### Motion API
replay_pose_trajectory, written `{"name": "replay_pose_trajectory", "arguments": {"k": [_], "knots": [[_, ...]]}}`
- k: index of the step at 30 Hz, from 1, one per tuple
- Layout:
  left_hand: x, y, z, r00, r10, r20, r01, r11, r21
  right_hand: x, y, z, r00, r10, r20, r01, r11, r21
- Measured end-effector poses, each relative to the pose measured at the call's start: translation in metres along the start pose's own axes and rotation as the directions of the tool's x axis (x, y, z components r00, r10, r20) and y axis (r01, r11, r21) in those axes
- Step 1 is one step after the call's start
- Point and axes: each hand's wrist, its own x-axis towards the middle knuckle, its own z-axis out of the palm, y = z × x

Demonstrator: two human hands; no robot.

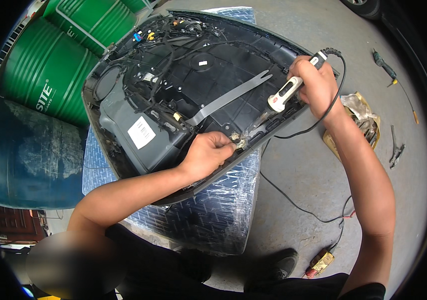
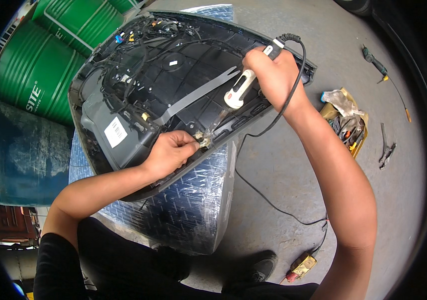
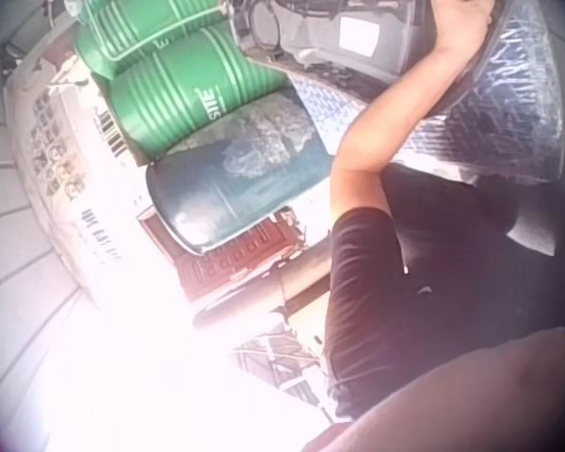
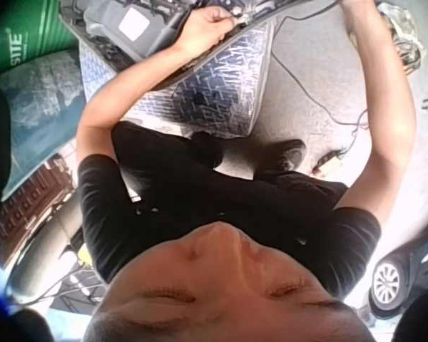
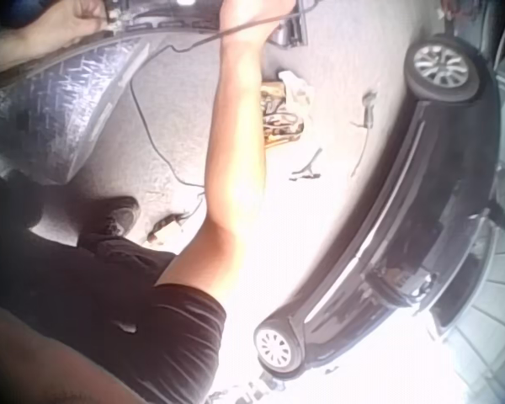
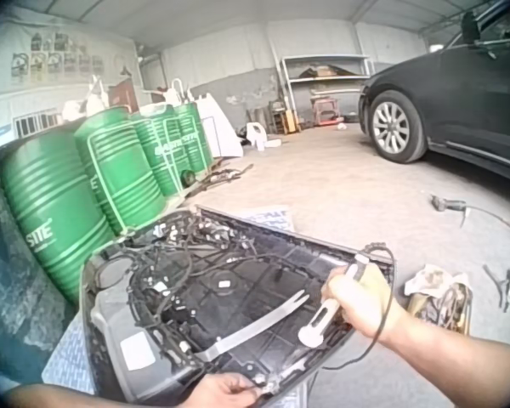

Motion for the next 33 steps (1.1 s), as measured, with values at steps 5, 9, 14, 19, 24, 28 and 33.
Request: {"name": "replay_pose_trajectory", "arguments": {"k": [5, 9, 14, 19, 24, 28, 33], "knots": [[-0.001, 0.002, 0.0, 1.0, 0.008, -0.002, -0.008, 1.0, 0.007, -0.002, -0.002, -0.009, 0.995, 0.095, -0.018, -0.094, 0.995, 0.046], [0.001, 0.0, 0.0, 1.0, 0.005, 0.006, -0.005, 1.0, 0.002, -0.005, 0.002, 0.0, 0.999, 0.045, -0.024, -0.043, 0.997, 0.06], [0.0, 0.003, 0.0, 1.0, 0.0, 0.006, 0.0, 1.0, 0.001, -0.002, 0.002, -0.008, 0.999, 0.032, -0.037, -0.032, 0.999, -0.014], [0.0, 0.003, -0.001, 1.0, -0.007, 0.008, 0.007, 1.0, 0.014, -0.007, -0.002, -0.005, 0.998, 0.003, -0.058, -0.004, 1.0, -0.018], [0.0, 0.002, 0.0, 1.0, -0.006, 0.008, 0.006, 1.0, 0.002, -0.012, -0.009, 0.002, 0.998, -0.055, 0.019, 0.057, 0.994, -0.093], [0.0, 0.002, -0.001, 1.0, -0.009, 0.01, 0.009, 1.0, 0.005, -0.014, -0.013, 0.005, 0.994, -0.1, 0.042, 0.105, 0.984, -0.141], [0.0, 0.001, 0.0, 1.0, -0.001, 0.008, 0.001, 1.0, 0.002, -0.016, -0.025, 0.005, 0.994, -0.111, -0.009, 0.108, 0.982, -0.153]]}}
